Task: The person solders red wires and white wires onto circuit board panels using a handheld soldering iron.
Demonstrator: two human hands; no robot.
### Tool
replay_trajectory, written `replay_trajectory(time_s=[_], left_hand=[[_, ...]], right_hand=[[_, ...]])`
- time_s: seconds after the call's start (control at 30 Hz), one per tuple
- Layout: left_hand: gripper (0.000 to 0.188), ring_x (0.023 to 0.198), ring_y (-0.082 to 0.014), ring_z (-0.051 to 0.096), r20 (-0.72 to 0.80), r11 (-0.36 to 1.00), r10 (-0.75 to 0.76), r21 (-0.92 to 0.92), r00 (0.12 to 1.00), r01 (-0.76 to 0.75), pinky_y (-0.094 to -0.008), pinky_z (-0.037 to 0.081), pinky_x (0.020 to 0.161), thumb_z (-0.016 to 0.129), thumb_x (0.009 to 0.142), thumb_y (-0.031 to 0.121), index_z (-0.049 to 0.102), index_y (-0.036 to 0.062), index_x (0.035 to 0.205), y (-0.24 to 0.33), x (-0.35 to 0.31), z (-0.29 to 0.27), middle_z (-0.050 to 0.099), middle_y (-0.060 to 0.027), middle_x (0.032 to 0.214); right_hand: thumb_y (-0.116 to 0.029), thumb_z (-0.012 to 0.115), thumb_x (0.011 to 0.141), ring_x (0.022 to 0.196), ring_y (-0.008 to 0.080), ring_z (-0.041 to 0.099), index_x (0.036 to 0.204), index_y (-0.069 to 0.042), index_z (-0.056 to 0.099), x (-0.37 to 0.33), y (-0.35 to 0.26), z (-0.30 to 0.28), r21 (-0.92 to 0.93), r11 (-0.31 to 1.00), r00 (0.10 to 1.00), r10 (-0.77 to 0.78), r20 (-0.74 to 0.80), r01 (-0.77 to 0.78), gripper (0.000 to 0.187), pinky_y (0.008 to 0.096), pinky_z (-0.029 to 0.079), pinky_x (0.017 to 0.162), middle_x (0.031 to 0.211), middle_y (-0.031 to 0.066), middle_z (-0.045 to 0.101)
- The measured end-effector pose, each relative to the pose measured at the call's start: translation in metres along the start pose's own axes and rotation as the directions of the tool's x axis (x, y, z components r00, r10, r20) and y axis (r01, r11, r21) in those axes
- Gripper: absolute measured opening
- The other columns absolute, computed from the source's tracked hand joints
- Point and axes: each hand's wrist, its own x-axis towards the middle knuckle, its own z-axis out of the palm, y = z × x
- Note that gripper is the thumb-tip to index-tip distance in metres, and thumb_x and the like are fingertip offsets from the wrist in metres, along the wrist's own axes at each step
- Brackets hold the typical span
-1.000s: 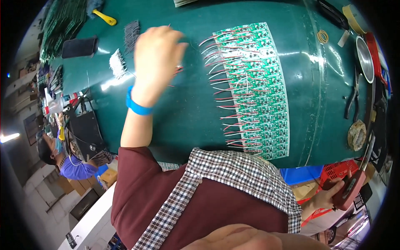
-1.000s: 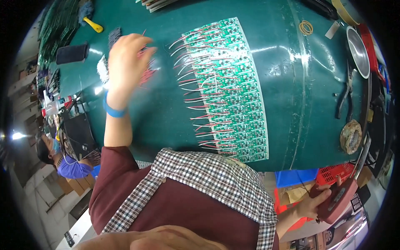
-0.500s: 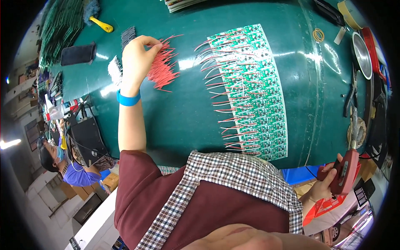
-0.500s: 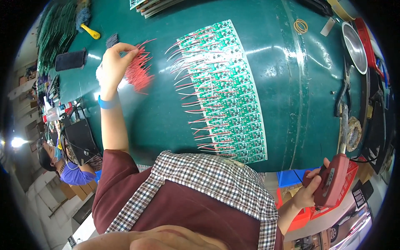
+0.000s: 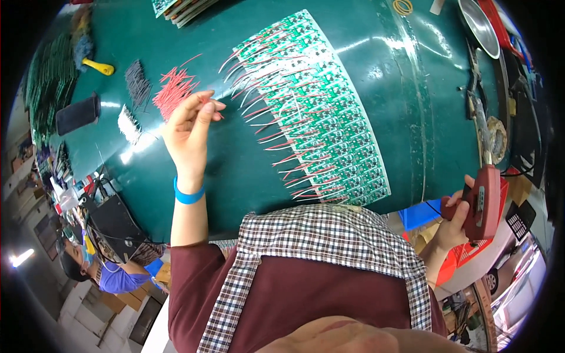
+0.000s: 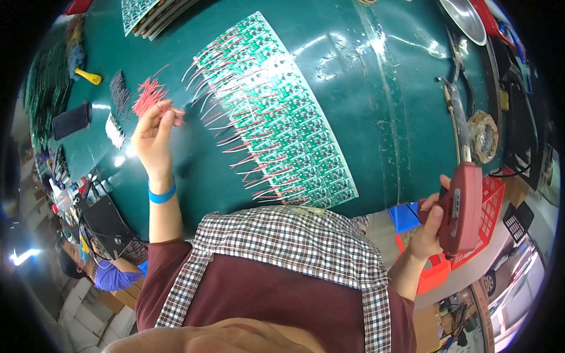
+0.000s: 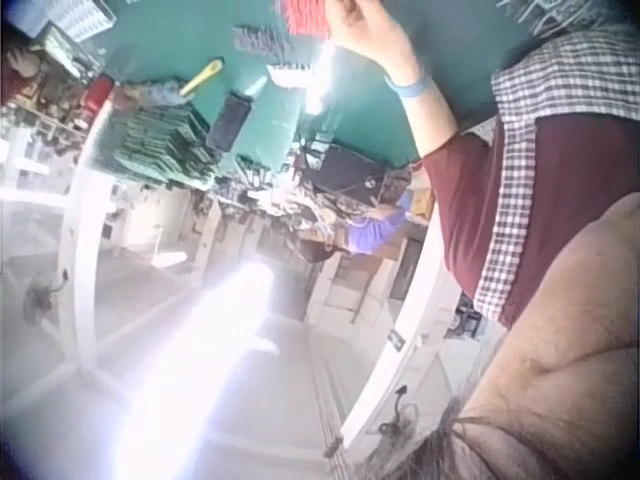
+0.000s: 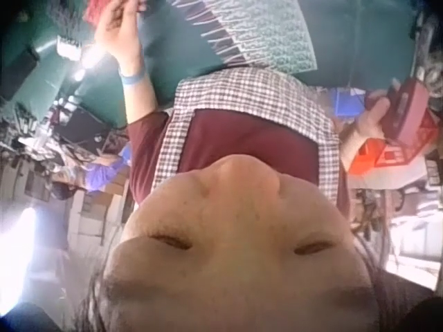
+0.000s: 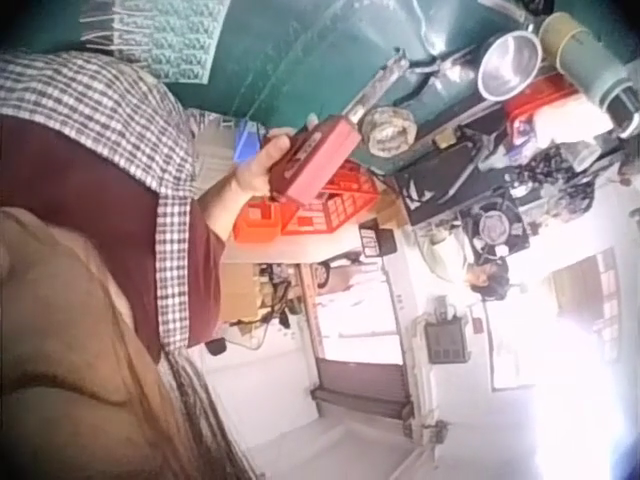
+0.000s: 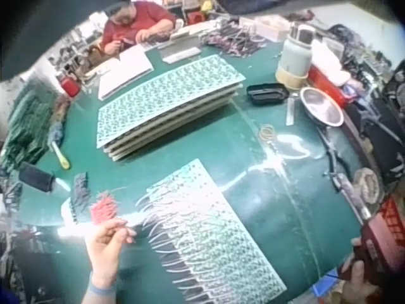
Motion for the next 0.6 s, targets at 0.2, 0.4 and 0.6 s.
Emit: replay_trajectory(time_s=[0.2,0.4,0.6], left_hand=[[0.015,0.066,-0.0077,0.053,0.047,0.992,-0.126,0.037,0.991,0.124,-0.0189,0.042,0.059,0.056,0.08,-0.001,0.061,-0.0047,0.094,-0.009,-0.012,0.01,0.063,-0.0093,0.083],[0.014,0.062,-0.0061,0.053,0.047,0.966,-0.18,0.199,0.982,0.168,-0.0178,0.041,0.055,0.058,0.079,0.0,0.062,-0.004,0.091,-0.001,-0.017,0.009,0.065,-0.0076,0.083],[0.01,0.072,-0.0146,0.061,0.141,0.977,-0.198,0.111,0.97,0.183,-0.0237,0.047,0.069,0.059,0.077,0.001,0.063,-0.005,0.085,0.034,-0.014,0.01,0.064,-0.0104,0.077]], right_hand=[[-0.014,0.05,0.084,0.054,0.0109,0.045,0.115,0.004,0.038,0.003,0.001,0.002,0.032,0.999,1.0,-0.014,-0.013,0.014,0.038,0.0209,0.038,0.047,0.105,0.0211,0.053],[-0.021,0.054,0.083,0.055,0.0116,0.048,0.112,0.005,0.043,0.003,-0.001,0.003,0.044,0.999,1.0,0.013,-0.022,-0.012,0.041,0.0221,0.039,0.049,0.105,0.0202,0.053],[-0.013,0.053,0.082,0.057,0.012,0.048,0.116,0.004,0.039,0.005,-0.003,-0.001,0.086,0.996,0.999,0.002,0.036,-0.005,0.04,0.0217,0.04,0.051,0.105,0.0195,0.054]])
